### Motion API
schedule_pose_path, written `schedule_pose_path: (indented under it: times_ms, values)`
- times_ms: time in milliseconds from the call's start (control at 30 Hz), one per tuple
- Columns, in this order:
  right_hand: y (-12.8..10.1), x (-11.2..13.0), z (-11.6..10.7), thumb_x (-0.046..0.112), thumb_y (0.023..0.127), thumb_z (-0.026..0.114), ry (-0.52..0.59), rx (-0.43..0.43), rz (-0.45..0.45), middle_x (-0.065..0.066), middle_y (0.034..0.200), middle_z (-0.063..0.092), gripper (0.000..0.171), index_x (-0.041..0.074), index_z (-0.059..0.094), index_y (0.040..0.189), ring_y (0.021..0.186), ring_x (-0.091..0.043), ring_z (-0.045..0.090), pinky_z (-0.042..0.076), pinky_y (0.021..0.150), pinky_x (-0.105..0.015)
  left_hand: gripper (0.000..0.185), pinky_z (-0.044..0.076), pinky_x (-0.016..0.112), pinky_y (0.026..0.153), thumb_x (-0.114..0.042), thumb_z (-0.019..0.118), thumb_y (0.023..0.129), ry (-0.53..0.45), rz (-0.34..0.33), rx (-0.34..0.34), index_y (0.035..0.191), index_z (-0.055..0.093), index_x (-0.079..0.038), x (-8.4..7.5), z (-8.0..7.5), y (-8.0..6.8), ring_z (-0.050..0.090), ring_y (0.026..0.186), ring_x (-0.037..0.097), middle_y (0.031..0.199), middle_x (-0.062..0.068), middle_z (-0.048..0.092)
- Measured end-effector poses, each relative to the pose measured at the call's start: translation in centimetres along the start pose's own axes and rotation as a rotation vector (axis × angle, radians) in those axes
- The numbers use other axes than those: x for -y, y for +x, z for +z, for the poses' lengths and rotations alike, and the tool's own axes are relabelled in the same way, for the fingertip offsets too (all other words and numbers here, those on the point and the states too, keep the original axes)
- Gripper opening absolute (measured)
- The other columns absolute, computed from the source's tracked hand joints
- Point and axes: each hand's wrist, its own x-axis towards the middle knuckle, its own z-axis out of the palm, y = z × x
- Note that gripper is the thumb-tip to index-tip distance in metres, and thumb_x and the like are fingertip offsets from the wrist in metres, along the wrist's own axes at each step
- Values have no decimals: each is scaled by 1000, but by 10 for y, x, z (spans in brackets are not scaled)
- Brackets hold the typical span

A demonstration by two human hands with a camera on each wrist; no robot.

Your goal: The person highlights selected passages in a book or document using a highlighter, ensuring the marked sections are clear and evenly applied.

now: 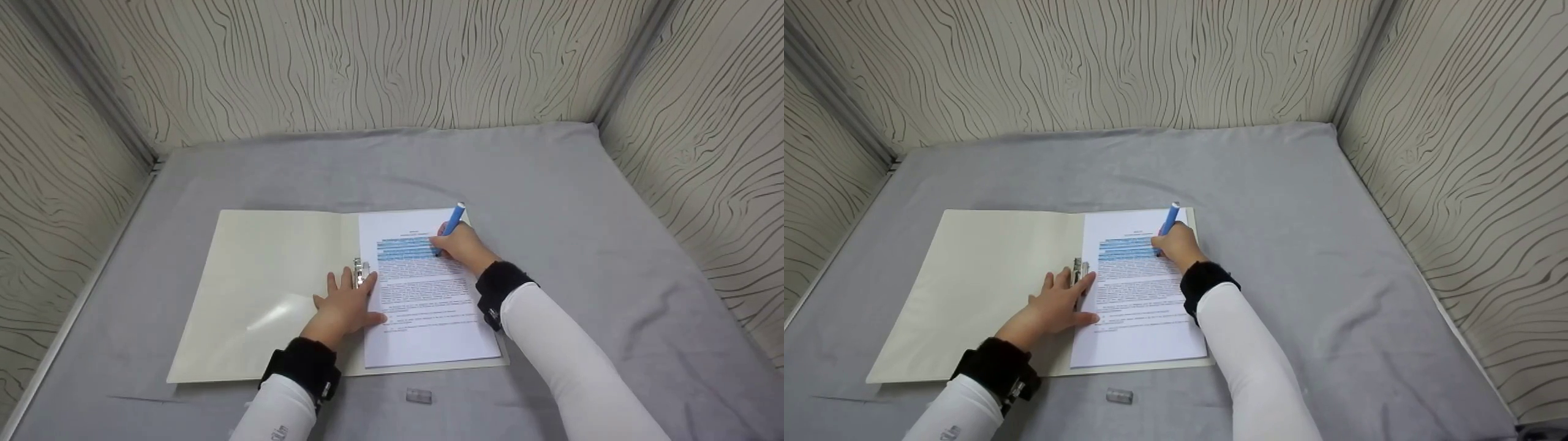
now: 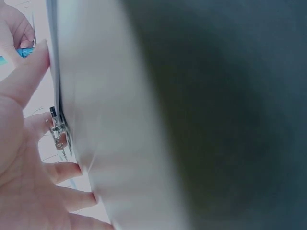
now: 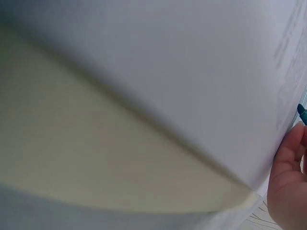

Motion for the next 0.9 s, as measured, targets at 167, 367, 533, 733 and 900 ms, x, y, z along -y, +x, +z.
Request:
schedule_pose_path:
  times_ms: [167, 367, 533, 733, 900]
  values:
    - [-1, 0, -3, 18, 85, 65, 1, 10, 23, -1, 67, 45, 19, 6, 50, 86, 58, -13, 45, 37, 56, -24, 84, 15, 73, 95, -51, 71, 75, 0, 4, -13, 147, 30, -30, 0, 1, 0, 2, 136, 48, 153, 20, 11]
    - [-3, -1, -4, 18, 86, 65, 9, 10, 34, -2, 68, 46, 19, 6, 51, 87, 60, -14, 46, 38, 58, -26, 85, 15, 73, 95, -51, 71, 75, 4, 2, -14, 147, 30, -30, 0, 0, 0, 2, 136, 48, 153, 21, 11]
    - [-4, -2, -5, 18, 86, 65, 19, 3, 35, -2, 68, 46, 19, 6, 50, 86, 61, -15, 47, 38, 59, -26, 85, 15, 73, 95, -52, 70, 76, 7, 3, -11, 147, 30, -30, 0, 0, -1, 2, 136, 48, 153, 21, 11]
    - [-5, -3, -6, 18, 85, 65, 42, 2, 40, -2, 69, 46, 20, 6, 50, 88, 61, -15, 47, 38, 60, -27, 85, 15, 73, 95, -53, 69, 76, 6, 5, -10, 147, 30, -29, 0, 0, -1, 2, 136, 48, 153, 21, 11]
    - [-6, -3, -8, 18, 86, 65, 45, -5, 38, -3, 71, 47, 21, 5, 49, 90, 62, -15, 47, 39, 61, -26, 84, 15, 73, 95, -53, 69, 76, 8, 7, -9, 147, 30, -29, 0, 0, -1, 2, 136, 48, 153, 21, 11]
